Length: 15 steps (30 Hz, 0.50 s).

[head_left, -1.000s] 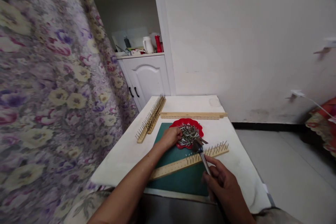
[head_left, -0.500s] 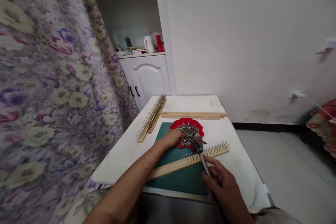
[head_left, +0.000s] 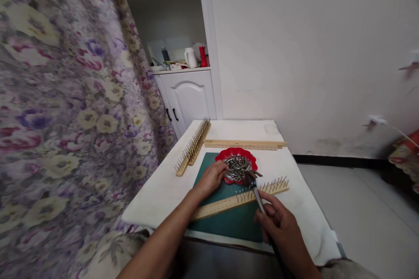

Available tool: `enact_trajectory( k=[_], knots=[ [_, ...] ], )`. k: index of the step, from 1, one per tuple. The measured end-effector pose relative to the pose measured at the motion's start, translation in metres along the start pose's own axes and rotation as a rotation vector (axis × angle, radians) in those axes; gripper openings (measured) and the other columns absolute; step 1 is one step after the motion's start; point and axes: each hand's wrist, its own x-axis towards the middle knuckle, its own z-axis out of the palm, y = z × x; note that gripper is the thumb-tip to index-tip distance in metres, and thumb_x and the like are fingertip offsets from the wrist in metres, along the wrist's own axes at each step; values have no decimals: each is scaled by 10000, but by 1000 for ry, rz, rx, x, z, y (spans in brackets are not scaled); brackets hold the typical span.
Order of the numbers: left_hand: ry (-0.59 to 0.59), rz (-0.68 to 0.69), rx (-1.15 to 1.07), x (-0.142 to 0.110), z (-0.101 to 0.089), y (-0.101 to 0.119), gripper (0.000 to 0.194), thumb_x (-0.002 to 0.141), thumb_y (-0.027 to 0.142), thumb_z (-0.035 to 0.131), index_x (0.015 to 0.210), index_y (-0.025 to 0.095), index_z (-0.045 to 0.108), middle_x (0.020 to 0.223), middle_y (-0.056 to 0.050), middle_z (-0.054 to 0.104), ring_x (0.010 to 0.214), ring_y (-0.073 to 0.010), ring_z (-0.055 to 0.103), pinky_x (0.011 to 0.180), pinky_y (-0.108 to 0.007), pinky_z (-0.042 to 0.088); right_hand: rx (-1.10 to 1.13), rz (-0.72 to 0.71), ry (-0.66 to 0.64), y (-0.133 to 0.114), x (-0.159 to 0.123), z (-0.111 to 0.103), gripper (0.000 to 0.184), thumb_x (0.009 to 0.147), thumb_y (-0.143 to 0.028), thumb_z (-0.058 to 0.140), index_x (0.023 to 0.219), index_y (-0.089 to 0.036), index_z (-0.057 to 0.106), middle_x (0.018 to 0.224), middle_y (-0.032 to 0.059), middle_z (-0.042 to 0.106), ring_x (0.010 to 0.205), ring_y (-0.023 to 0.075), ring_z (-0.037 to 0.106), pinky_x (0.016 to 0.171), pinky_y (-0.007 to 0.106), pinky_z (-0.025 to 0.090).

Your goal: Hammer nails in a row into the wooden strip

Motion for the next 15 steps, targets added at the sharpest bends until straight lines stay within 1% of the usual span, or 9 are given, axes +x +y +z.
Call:
enact_trajectory(
  k=[2,4,6,9,11,15],
  knots=[
    [82,-93,-69,-11,4,2,98,796,168,480,785,177,576,771,-14,587,731,-151,527,667,-242,382,-14,-6,-3,2,0,-1,452,817,-344,617,1217,-168,499,636,-43,563,400,67,406,374,172,324],
    [128,-199,-216,-22,10,6,49,785,199,505,783,173,546,705,10,567,655,-129,512,610,-222,377,-28,-12,-12,4,0,-1,454,821,-346,614,1222,-169,495,646,-34,578,401,70,414,376,174,313],
    [140,-290,-417,-32,16,10,74,773,242,535,777,170,519,670,21,567,598,-112,506,576,-210,380,-37,-13,-17,7,0,-2,456,822,-345,613,1225,-168,491,655,-29,586,403,71,418,379,175,307],
    [139,-373,-667,-45,22,19,161,763,308,575,762,165,501,671,10,598,562,-102,522,573,-211,400,-46,-8,-23,9,0,-1,458,823,-343,612,1227,-168,488,658,-26,593,401,72,417,382,179,309],
    [163,-405,-746,-51,23,25,197,758,337,597,751,158,513,687,0,616,568,-99,536,581,-208,405,-48,-6,-24,10,0,-1,462,819,-345,616,1227,-169,490,657,-26,596,396,72,418,378,182,308],
    [234,-467,-771,-60,27,32,203,725,327,648,729,147,553,629,18,602,561,-86,535,570,-184,385,-43,-3,-22,10,1,-2,470,808,-346,626,1227,-175,499,654,-28,595,385,71,418,368,182,300]
  ],
)
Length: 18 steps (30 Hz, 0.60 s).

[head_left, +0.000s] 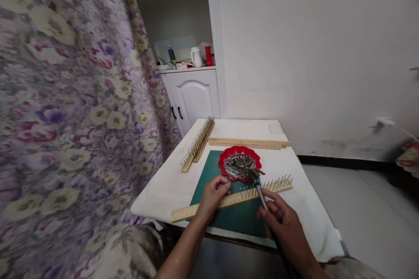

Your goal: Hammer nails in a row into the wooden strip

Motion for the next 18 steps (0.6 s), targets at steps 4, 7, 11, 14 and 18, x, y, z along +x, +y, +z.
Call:
enact_trajectory(
  k=[4,7,11,14,18],
  knots=[
    [15,-37,-68,-2,4,-11,206,668,285,692,763,155,563,621,35,603,522,-82,539,539,-179,383,-12,3,5,1,0,-1,465,806,-338,628,1226,-181,503,650,-32,595,388,72,417,368,179,304],
    [1,-31,-39,1,6,-21,197,671,287,686,739,157,554,588,26,611,531,-97,549,542,-185,387,-23,11,9,0,-2,-1,459,807,-336,621,1225,-183,506,641,-40,582,392,73,414,368,176,313],
    [-28,-9,48,0,7,-24,168,731,309,630,747,159,555,621,-3,642,583,-121,571,580,-203,401,-14,12,25,-2,-2,1,450,789,-333,630,1204,-189,531,620,-51,561,389,78,425,362,177,327],
    [-39,32,149,-3,9,-21,174,783,329,575,751,158,570,649,-6,629,624,-129,565,599,-210,394,8,21,24,-3,-2,2,447,787,-329,632,1201,-192,533,593,-73,506,384,78,408,357,177,327],
    [34,155,379,-8,13,-19,172,784,302,569,711,158,629,679,-5,577,657,-136,520,591,-217,351,20,32,33,-5,-2,3,436,794,-311,629,1201,-188,531,597,-74,488,396,76,397,358,172,330]
  ],
)
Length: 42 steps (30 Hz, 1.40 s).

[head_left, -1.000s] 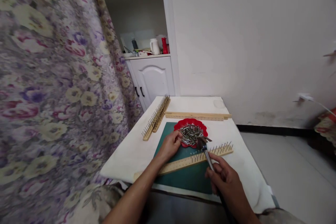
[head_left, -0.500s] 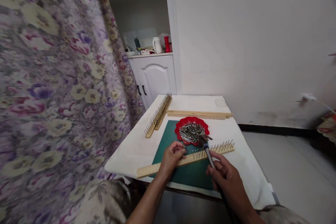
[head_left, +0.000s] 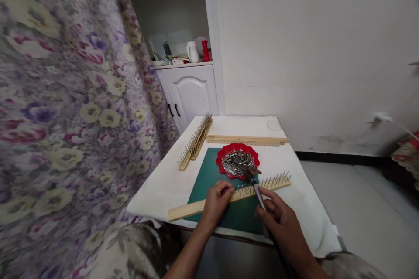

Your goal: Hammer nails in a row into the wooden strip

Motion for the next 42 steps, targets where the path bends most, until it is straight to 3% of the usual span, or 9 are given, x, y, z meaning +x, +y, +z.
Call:
enact_trajectory(
  k=[5,13,21,25,42],
  knots=[
    [54,36,57,-1,4,-2,166,785,269,557,708,168,664,698,-12,567,678,-149,518,613,-229,355,2,1,0,0,-2,2,414,793,-291,633,1187,-197,546,592,-71,498,402,82,411,367,177,339],
    [37,53,74,0,6,-6,155,788,244,555,703,167,660,702,-12,575,690,-149,536,625,-230,359,7,0,-13,3,-2,3,425,792,-279,645,1194,-191,538,585,-80,464,408,76,408,358,165,341],
    [24,69,117,1,7,-8,168,795,251,542,701,166,653,704,-17,580,680,-154,542,622,-238,363,1,26,-31,1,-3,5,438,781,-320,649,1182,-182,540,628,-37,572,389,79,425,352,181,347],
    [18,75,129,1,8,-8,165,796,246,537,705,169,652,702,-14,575,669,-148,534,613,-234,353,11,38,-79,1,-3,8,413,784,-328,645,1159,-185,548,610,-48,559,359,70,414,351,184,324],
    [17,65,170,0,11,-7,232,786,242,523,569,165,498,608,26,447,598,-116,442,566,-218,287,-44,32,-141,14,-1,18,413,806,-283,609,1204,-195,540,651,-36,581,380,86,433,364,199,351]
  ],
)
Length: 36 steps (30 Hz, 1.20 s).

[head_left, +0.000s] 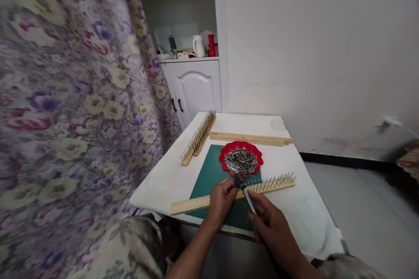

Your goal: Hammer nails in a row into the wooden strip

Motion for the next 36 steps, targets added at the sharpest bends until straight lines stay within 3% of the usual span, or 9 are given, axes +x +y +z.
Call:
enact_trajectory(
  k=[17,24,31,36],
  knots=[
    [3,14,19,-1,1,-2,211,796,244,529,600,170,556,619,20,478,612,-124,472,574,-222,306,-16,-21,-14,2,-2,-5,371,822,-264,607,1185,-202,557,631,-35,566,403,86,434,371,190,361],
    [3,1,26,-2,0,-1,147,798,252,542,724,179,647,702,0,577,668,-138,536,614,-225,346,36,-38,73,-6,-4,-11,412,834,-287,612,1228,-210,519,638,-52,528,412,70,410,375,174,332],
    [-3,-27,43,-1,1,-4,117,762,206,552,756,171,664,710,2,578,655,-127,539,614,-215,366,29,-74,106,-8,-1,-18,437,823,-315,620,1229,-193,515,641,-45,547,406,74,417,384,183,320],
    [-20,19,35,-1,-9,-3,161,788,167,501,803,167,661,740,-11,584,692,-135,549,634,-217,384,50,-63,122,-11,-3,-18,433,812,-324,634,1215,-197,539,618,-51,533,398,75,411,371,179,320]
  ],
)
